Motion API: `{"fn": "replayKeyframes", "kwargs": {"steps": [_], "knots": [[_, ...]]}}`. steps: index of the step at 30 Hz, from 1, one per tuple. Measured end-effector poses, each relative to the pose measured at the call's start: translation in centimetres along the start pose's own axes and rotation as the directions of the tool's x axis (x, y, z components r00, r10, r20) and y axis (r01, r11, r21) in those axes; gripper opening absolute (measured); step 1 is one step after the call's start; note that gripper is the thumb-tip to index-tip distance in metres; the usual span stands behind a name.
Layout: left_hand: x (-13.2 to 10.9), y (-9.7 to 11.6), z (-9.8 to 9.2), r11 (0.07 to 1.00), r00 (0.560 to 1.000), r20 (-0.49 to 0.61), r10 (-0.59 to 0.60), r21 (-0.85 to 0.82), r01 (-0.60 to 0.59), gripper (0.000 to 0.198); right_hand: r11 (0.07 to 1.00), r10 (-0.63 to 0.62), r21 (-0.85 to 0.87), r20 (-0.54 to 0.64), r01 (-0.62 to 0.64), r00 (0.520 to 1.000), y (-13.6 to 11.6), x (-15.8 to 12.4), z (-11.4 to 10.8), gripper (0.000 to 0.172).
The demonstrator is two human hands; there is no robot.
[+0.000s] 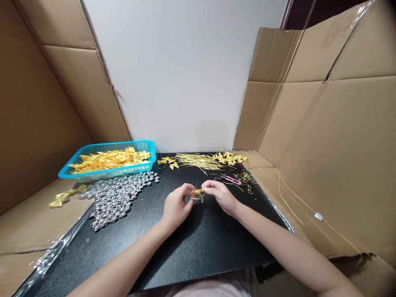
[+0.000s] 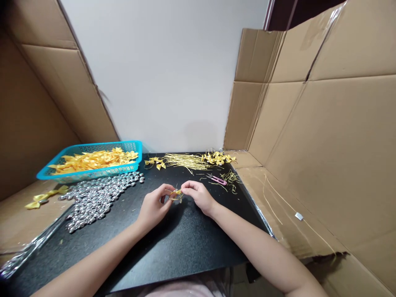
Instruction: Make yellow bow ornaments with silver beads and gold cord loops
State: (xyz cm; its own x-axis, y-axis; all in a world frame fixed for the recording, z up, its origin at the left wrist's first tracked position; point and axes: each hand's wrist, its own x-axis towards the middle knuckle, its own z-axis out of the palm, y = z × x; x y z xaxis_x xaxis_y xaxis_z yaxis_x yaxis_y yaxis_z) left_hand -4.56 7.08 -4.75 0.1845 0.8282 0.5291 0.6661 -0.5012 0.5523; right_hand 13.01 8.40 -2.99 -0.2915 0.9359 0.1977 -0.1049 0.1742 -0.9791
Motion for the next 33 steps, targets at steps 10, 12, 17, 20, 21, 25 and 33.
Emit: {"fn": "replayKeyframes", "kwargs": {"steps": [10,12,17,20,21,25,33], "knots": [[0.0,0.3,0.1,0.997,0.990,0.121,0.077,-0.032,-0.074,0.011,0.999,0.031,-0.029,-0.027,-0.032,0.999,-0.2,0.6,-0.6,0.024],[0.0,0.4,0.1,0.994,0.985,0.138,0.101,-0.047,-0.096,0.012,0.999,0.039,-0.035,-0.047,-0.040,0.998,-0.2,0.7,-0.7,0.025],[-0.1,0.7,0.1,0.990,0.986,0.120,0.118,-0.087,-0.108,0.013,0.997,0.058,-0.046,-0.116,-0.063,0.992,0.7,1.2,-1.0,0.024],[0.0,0.6,-0.1,0.993,0.996,0.054,0.065,-0.100,-0.059,0.011,0.996,0.048,-0.073,-0.123,-0.057,0.991,0.9,1.2,-1.1,0.020],[0.1,0.5,-0.1,0.994,0.999,0.029,0.037,-0.105,-0.034,0.009,0.995,0.036,-0.087,-0.107,-0.045,0.994,0.8,1.1,-1.1,0.018],[0.2,-0.1,-0.2,0.989,0.998,-0.022,-0.066,-0.135,0.062,0.005,0.987,-0.020,-0.157,0.009,0.021,1.000,-0.3,-0.1,-0.4,0.018],[0.2,0.2,0.0,0.992,0.998,0.061,0.028,-0.125,-0.020,0.005,0.964,-0.172,-0.209,-0.029,0.162,0.985,-1.0,-0.7,-0.3,0.018]]}}
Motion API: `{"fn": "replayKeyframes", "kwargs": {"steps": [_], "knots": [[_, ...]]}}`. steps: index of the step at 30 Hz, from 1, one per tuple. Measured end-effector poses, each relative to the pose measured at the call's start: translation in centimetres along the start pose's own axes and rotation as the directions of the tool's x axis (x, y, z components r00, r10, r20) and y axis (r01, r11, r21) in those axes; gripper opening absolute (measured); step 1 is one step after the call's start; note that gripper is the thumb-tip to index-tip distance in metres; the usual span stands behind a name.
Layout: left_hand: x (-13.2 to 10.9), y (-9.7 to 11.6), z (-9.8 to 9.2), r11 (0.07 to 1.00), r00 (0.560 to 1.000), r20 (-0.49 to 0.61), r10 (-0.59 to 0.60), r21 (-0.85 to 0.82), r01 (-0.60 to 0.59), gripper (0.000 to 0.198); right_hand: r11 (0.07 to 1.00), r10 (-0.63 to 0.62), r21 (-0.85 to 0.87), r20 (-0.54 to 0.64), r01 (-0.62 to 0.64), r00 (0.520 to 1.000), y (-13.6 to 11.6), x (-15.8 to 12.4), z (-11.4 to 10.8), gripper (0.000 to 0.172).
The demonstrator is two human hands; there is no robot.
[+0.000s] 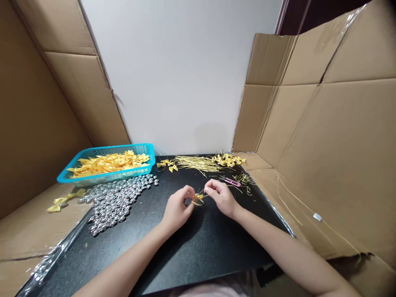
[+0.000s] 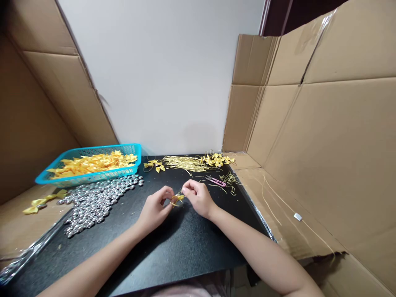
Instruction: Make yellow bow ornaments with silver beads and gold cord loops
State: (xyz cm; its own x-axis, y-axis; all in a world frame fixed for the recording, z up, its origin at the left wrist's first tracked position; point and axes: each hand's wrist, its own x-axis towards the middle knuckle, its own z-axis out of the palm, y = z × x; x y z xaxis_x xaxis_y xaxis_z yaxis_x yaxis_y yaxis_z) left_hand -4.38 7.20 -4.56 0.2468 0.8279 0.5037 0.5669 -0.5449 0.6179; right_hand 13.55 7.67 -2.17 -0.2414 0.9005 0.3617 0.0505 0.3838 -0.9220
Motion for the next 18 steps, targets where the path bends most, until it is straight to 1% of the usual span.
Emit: {"fn": "replayKeyframes", "kwargs": {"steps": [3,6,8,12,15,18], "knots": [[-0.1,0.4,0.1,0.998,0.996,0.065,0.068,-0.013,-0.068,0.008,0.999,0.036,0.041,-0.097,-0.032,0.995,0.9,0.9,-0.3,0.020],[-0.2,0.6,0.1,0.995,0.991,0.096,0.097,-0.033,-0.095,0.011,0.992,0.102,0.089,-0.137,-0.090,0.985,1.8,1.6,-0.5,0.024],[-0.2,0.6,0.0,0.996,0.993,0.083,0.083,-0.044,-0.080,0.012,0.984,0.150,0.121,-0.143,-0.133,0.978,2.2,1.9,-0.6,0.023],[0.0,0.1,-0.1,0.998,1.000,-0.005,-0.007,-0.058,0.007,0.010,0.973,0.190,0.156,-0.109,-0.172,0.976,2.1,1.9,-0.6,0.021],[0.1,-0.5,0.0,0.994,0.994,-0.074,-0.086,-0.076,0.080,0.007,0.977,0.164,0.148,-0.048,-0.156,0.985,1.5,1.5,-0.5,0.023],[0.2,-0.8,0.1,0.989,0.986,-0.101,-0.131,-0.089,0.122,0.010,0.988,0.113,0.105,0.036,-0.116,0.993,0.7,0.8,-0.3,0.025]]}}
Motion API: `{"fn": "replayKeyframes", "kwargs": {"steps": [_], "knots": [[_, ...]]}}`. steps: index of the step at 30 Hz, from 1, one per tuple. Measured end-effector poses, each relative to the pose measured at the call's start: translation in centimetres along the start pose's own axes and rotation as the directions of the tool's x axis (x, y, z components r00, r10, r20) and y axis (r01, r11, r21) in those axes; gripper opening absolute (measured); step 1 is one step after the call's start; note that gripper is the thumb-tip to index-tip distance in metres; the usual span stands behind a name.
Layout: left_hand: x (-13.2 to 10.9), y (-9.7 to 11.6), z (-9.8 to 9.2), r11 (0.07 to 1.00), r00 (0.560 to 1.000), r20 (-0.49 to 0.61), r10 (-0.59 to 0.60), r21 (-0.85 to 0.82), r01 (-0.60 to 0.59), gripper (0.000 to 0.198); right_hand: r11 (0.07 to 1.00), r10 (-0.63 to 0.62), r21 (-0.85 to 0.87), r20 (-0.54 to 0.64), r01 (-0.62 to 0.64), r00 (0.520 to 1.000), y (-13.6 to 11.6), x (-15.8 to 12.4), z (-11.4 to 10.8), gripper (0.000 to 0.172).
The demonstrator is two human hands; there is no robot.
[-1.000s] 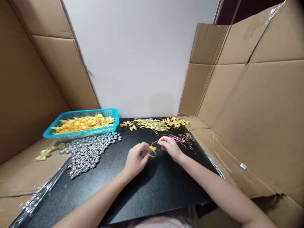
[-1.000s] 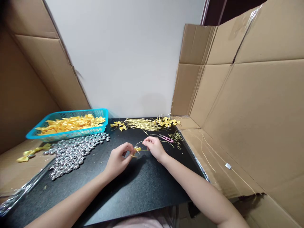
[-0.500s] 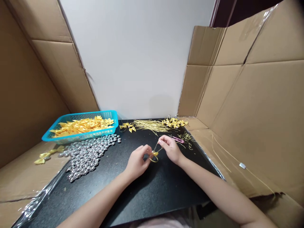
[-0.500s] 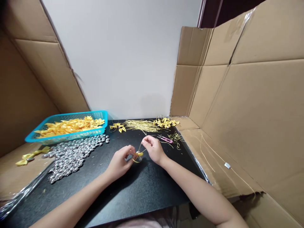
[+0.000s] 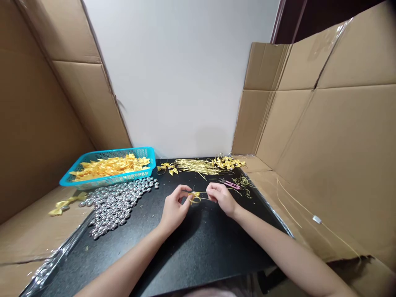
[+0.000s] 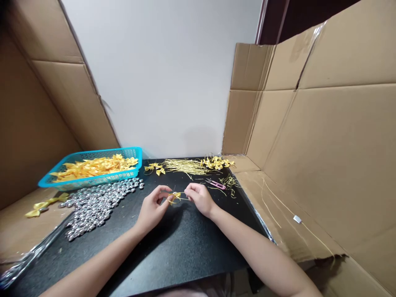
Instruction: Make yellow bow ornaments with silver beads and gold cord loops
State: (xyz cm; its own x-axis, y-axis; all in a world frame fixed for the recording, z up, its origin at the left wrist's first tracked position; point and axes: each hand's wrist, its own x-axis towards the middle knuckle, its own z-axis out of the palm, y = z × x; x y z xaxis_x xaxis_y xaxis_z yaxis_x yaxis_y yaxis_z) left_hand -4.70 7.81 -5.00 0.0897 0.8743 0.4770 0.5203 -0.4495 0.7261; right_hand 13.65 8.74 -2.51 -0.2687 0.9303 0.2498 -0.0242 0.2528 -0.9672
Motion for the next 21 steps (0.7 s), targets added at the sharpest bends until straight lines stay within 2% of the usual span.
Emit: {"fn": "replayKeyframes", "kwargs": {"steps": [8,10,13,15,18,21], "knots": [[0.0,0.2,0.0,0.999,0.999,0.051,-0.009,0.037,0.007,0.021,0.986,-0.119,-0.109,0.091,0.129,0.989,-0.9,-1.0,0.2,0.020],[0.0,0.0,0.0,0.999,0.998,0.063,-0.011,0.041,0.009,0.023,0.962,-0.194,-0.172,0.115,0.212,0.974,-1.0,-1.2,0.3,0.014],[-0.1,-0.2,0.0,0.999,0.997,0.075,-0.006,0.036,0.004,0.026,0.888,-0.341,-0.258,0.184,0.380,0.922,-1.2,-1.4,0.4,0.008],[-0.1,-0.3,0.1,1.000,0.997,0.075,0.002,0.028,-0.005,0.026,0.857,-0.390,-0.269,0.217,0.439,0.895,-1.3,-1.5,0.6,0.014],[-0.1,-0.3,0.1,1.000,0.998,0.064,0.014,0.020,-0.015,0.026,0.828,-0.414,-0.305,0.234,0.471,0.880,-1.5,-1.5,0.6,0.024],[-0.2,-0.1,0.1,1.000,0.999,0.042,0.016,0.024,-0.017,0.024,0.773,-0.465,-0.399,0.173,0.494,0.868,-1.5,-1.4,0.5,0.021]]}}
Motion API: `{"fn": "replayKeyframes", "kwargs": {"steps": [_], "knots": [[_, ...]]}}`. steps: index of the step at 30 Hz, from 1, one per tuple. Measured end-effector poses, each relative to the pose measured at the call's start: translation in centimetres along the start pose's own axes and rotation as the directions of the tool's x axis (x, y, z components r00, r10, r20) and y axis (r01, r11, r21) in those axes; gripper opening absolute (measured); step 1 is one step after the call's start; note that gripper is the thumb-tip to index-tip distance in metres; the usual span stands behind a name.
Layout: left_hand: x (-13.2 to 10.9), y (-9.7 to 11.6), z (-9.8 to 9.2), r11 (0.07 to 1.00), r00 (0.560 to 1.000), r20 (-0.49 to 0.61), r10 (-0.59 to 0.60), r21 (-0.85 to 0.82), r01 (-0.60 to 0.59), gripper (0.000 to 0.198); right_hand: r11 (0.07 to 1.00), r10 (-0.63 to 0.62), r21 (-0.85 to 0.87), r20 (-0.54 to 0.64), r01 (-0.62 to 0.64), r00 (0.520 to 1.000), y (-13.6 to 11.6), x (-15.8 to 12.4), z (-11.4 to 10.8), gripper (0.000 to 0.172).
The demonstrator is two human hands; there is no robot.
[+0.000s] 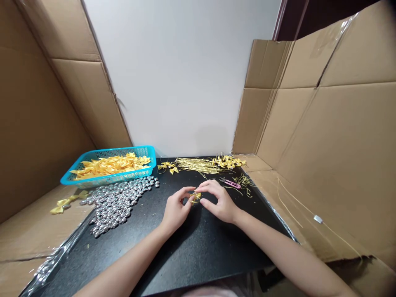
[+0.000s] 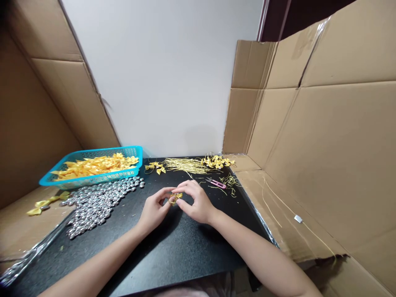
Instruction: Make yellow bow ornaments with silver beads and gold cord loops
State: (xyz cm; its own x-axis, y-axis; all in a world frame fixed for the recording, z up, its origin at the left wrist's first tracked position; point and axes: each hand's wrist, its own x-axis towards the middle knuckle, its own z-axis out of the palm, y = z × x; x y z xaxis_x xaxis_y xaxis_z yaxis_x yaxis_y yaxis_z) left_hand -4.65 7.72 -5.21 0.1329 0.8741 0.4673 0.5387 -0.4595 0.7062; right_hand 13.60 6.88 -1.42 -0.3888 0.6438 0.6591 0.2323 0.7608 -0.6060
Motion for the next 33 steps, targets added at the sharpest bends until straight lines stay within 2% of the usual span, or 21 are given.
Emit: {"fn": "replayKeyframes", "kwargs": {"steps": [2,4,7,9,11,17,20,23,25,27,30,33], "knots": [[0.0,0.2,-0.1,1.000,1.000,-0.018,-0.004,0.004,0.004,0.023,0.999,-0.002,-0.045,-0.103,-0.003,0.995,0.2,0.0,-0.2,0.013],[0.0,0.3,-0.2,1.000,0.999,-0.039,-0.004,0.009,0.004,0.022,0.999,0.035,-0.019,-0.206,-0.040,0.978,0.6,-0.1,-0.3,0.009],[0.0,0.6,-0.3,1.000,0.997,-0.074,0.002,0.006,-0.002,0.022,0.971,0.217,0.163,-0.291,-0.175,0.932,1.7,-0.1,-0.3,0.012],[0.0,0.7,-0.4,1.000,0.996,-0.093,0.005,0.000,-0.005,0.022,0.930,0.322,0.273,-0.283,-0.245,0.904,2.3,-0.1,-0.2,0.013],[0.0,0.7,-0.4,1.000,0.994,-0.105,0.009,-0.002,-0.009,0.023,0.908,0.351,0.324,-0.250,-0.264,0.902,2.6,0.0,-0.1,0.014],[0.0,0.4,-0.3,1.000,0.994,-0.110,0.018,0.012,-0.017,0.023,0.910,0.257,0.362,-0.110,-0.203,0.960,1.5,-0.3,-0.3,0.028],[0.0,0.2,-0.3,1.000,0.993,-0.116,0.017,0.015,-0.015,0.025,0.902,0.261,0.385,-0.125,-0.195,0.957,1.4,-0.5,-0.4,0.034],[0.1,-0.1,-0.2,1.000,0.992,-0.128,0.019,0.017,-0.017,0.026,0.877,0.353,0.423,-0.245,-0.228,0.903,2.3,-0.4,-0.3,0.032],[0.1,-0.3,-0.2,1.000,0.990,-0.140,0.024,0.021,-0.021,0.026,0.845,0.437,0.464,-0.312,-0.266,0.844,3.2,-0.3,-0.1,0.026],[0.2,-0.3,-0.3,0.999,0.987,-0.155,0.035,0.028,-0.031,0.025,0.788,0.539,0.523,-0.330,-0.326,0.775,4.1,-0.1,0.2,0.020],[0.1,-0.1,-0.6,0.997,0.983,-0.173,0.064,0.043,-0.057,0.022,0.655,0.680,0.609,-0.219,-0.447,0.699,4.7,-0.1,0.8,0.019],[0.0,0.3,-1.0,0.994,0.978,-0.177,0.107,0.057,-0.098,0.019,0.496,0.743,0.641,0.035,-0.586,0.668,4.0,-0.2,1.5,0.023]]}}
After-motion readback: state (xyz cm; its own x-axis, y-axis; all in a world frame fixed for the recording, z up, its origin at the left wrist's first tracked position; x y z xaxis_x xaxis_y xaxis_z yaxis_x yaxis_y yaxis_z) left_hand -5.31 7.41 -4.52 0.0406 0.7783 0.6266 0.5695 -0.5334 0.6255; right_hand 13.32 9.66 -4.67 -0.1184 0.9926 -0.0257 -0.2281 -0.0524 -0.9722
